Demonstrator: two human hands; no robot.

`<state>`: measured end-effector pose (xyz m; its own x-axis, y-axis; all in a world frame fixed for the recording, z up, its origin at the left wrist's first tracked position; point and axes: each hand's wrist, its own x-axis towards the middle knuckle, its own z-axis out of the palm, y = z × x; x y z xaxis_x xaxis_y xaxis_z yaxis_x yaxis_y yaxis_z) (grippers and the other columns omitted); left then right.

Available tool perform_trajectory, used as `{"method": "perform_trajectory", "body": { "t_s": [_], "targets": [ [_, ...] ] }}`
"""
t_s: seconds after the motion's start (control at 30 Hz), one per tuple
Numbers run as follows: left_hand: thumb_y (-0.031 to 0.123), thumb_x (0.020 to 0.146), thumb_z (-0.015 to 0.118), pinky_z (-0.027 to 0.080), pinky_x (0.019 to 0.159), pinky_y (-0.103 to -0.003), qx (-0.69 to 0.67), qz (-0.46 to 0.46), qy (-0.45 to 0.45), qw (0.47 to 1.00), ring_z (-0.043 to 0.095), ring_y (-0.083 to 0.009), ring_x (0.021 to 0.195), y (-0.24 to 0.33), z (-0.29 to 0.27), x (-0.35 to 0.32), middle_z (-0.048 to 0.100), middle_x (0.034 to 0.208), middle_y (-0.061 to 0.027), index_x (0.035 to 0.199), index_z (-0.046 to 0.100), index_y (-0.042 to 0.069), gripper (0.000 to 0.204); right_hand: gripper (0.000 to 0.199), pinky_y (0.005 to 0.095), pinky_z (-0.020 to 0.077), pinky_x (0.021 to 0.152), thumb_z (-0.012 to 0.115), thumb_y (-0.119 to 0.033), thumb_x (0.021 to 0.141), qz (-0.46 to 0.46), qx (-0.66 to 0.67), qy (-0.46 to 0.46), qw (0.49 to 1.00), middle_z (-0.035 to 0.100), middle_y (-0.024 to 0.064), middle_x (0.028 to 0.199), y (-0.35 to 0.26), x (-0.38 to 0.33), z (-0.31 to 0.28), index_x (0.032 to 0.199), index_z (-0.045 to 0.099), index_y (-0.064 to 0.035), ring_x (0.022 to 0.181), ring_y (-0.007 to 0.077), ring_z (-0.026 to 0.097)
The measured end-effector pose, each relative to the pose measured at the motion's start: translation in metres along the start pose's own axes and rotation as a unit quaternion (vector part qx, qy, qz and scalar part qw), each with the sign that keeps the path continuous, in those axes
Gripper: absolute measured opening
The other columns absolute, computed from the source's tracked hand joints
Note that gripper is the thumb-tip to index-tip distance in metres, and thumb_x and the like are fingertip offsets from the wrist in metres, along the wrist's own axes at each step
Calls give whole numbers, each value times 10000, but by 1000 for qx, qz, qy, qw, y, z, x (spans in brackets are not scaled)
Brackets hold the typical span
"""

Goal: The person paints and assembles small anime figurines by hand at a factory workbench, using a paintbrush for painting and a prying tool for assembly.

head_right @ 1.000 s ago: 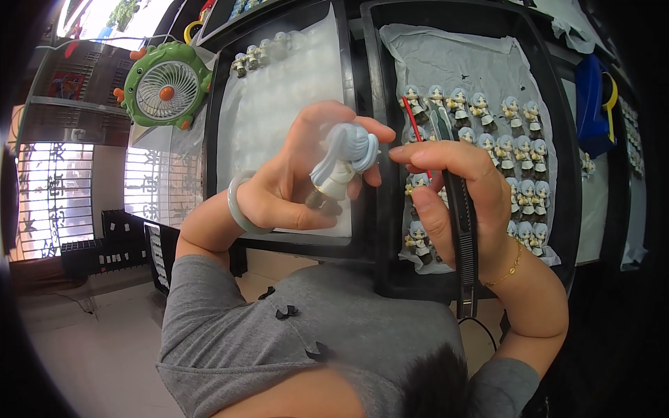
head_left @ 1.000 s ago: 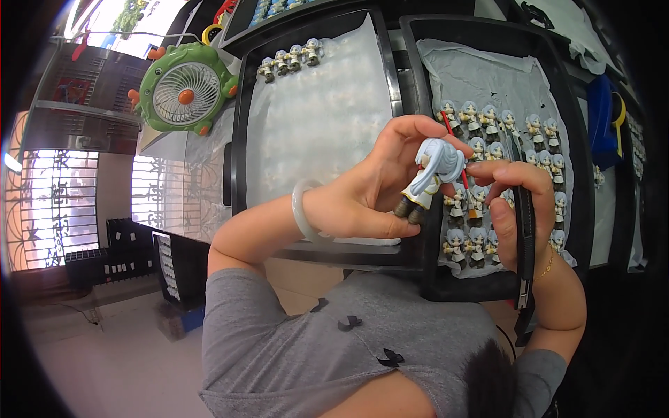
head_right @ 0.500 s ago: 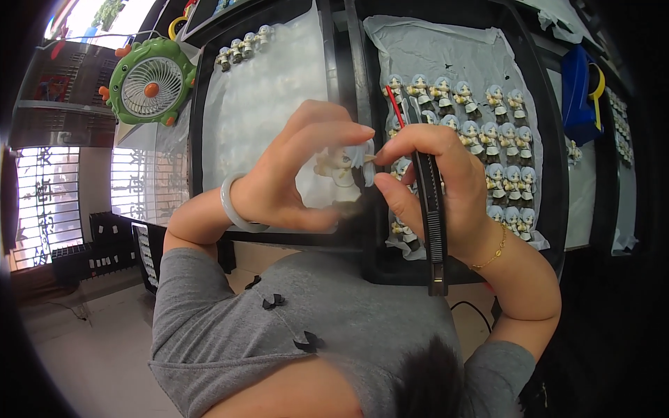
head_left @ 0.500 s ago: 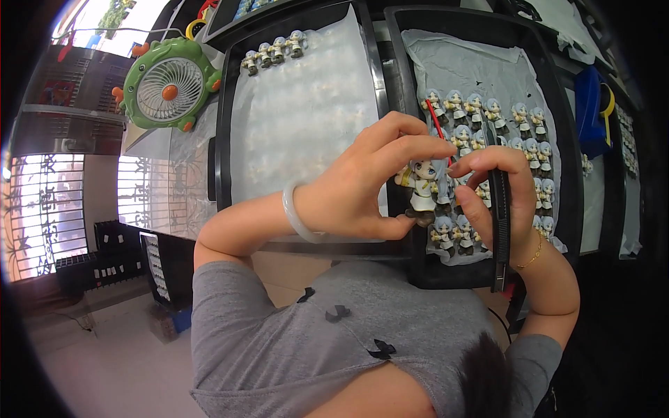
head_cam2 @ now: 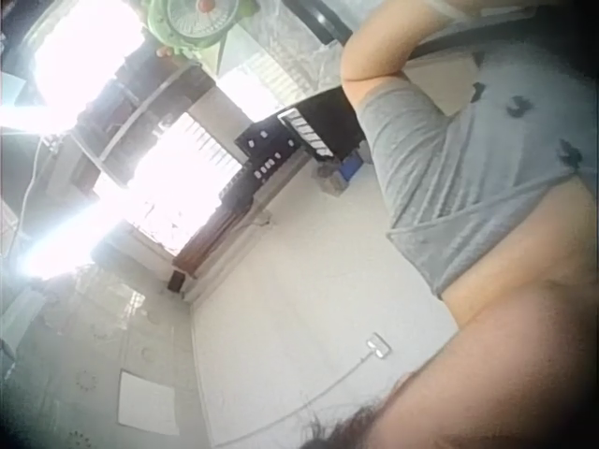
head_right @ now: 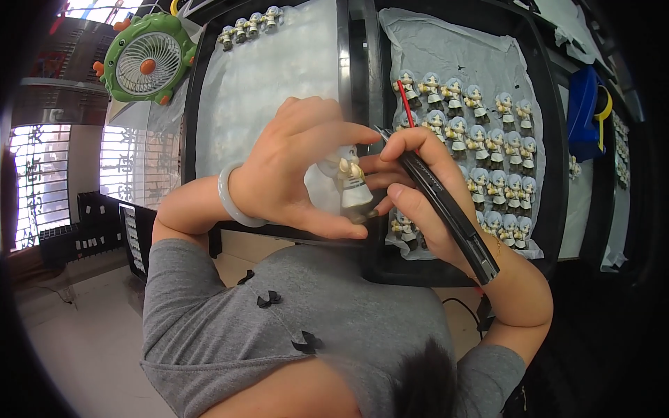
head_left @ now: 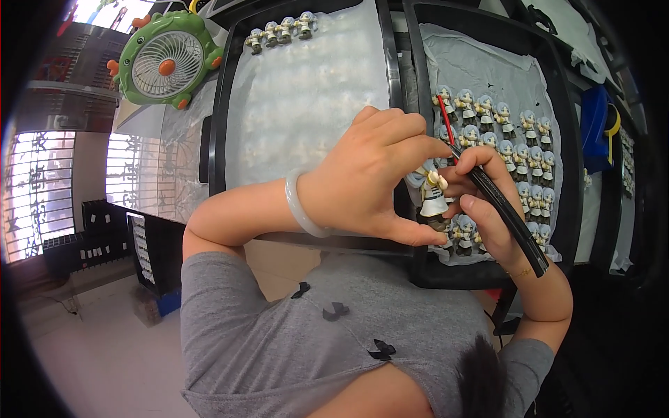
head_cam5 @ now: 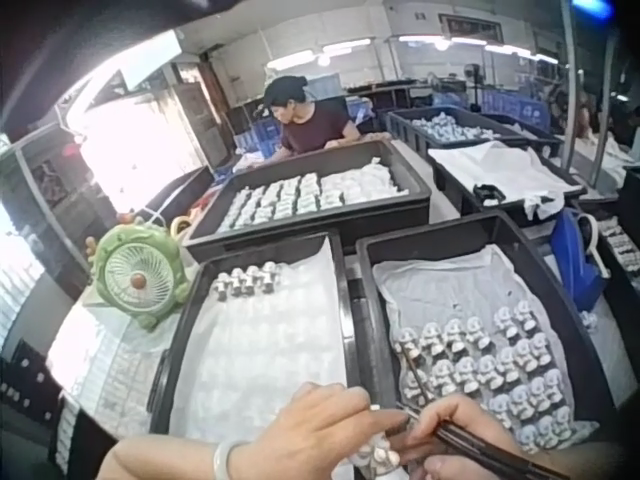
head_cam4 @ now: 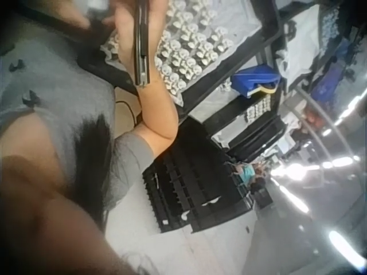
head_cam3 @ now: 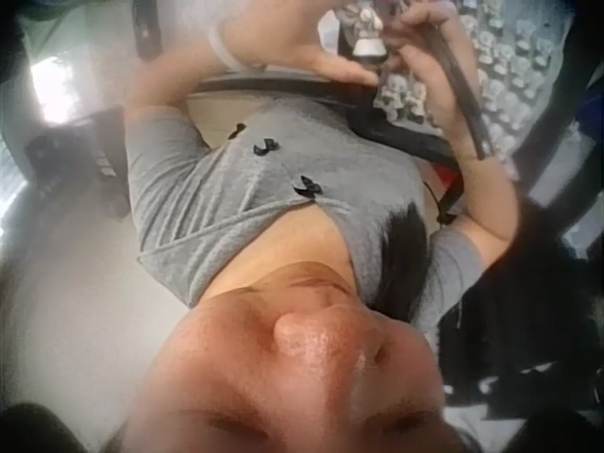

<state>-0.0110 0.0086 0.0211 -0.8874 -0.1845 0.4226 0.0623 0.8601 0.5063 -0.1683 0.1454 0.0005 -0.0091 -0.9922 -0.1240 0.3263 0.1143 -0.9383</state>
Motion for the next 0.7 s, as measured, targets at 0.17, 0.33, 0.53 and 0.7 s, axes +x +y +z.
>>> {"method": "perform_trajectory", "body": {
  "t_s": [0.17, 0.33, 0.53, 0.7],
  "targets": [
    [529, 518, 727, 320, 627, -322, 8, -2, 24, 1000, 464, -208, 680, -4, 5, 0, 466, 737, -50, 867, 582, 57, 605, 356, 236, 469, 718, 516, -159, 759, 28, 20, 22, 999, 525, 75, 1002, 2, 4, 3, 1070, 364, -72, 884, 105, 536],
    [488, 489, 765, 290, 603, -308, 9, -31, -22, 999, 467, -200, 645, -7, 5, 0, 476, 719, -38, 874, 585, 63, 601, 327, 249, 441, 748, 490, -112, 786, 44, 12, -1, 999, 503, 98, 1029, 7, 5, -3, 1081, 362, -46, 940, 141, 528],
    [586, 514, 681, 315, 587, -326, 47, -54, -29, 997, 478, -214, 593, -9, 3, 1, 477, 606, -47, 676, 579, 54, 566, 319, 259, 443, 749, 492, -95, 779, 54, 48, -17, 997, 495, 81, 1005, 10, 11, 0, 1072, 373, -51, 913, 134, 522],
    [555, 530, 686, 353, 591, -318, 79, -72, -71, 992, 519, -223, 615, -22, -9, 9, 511, 599, -65, 682, 598, 37, 547, 297, 261, 469, 714, 458, -49, 787, 33, 22, 28, 999, 530, 147, 1065, 6, 10, 4, 1067, 359, -55, 890, 155, 557]
  ]
}}
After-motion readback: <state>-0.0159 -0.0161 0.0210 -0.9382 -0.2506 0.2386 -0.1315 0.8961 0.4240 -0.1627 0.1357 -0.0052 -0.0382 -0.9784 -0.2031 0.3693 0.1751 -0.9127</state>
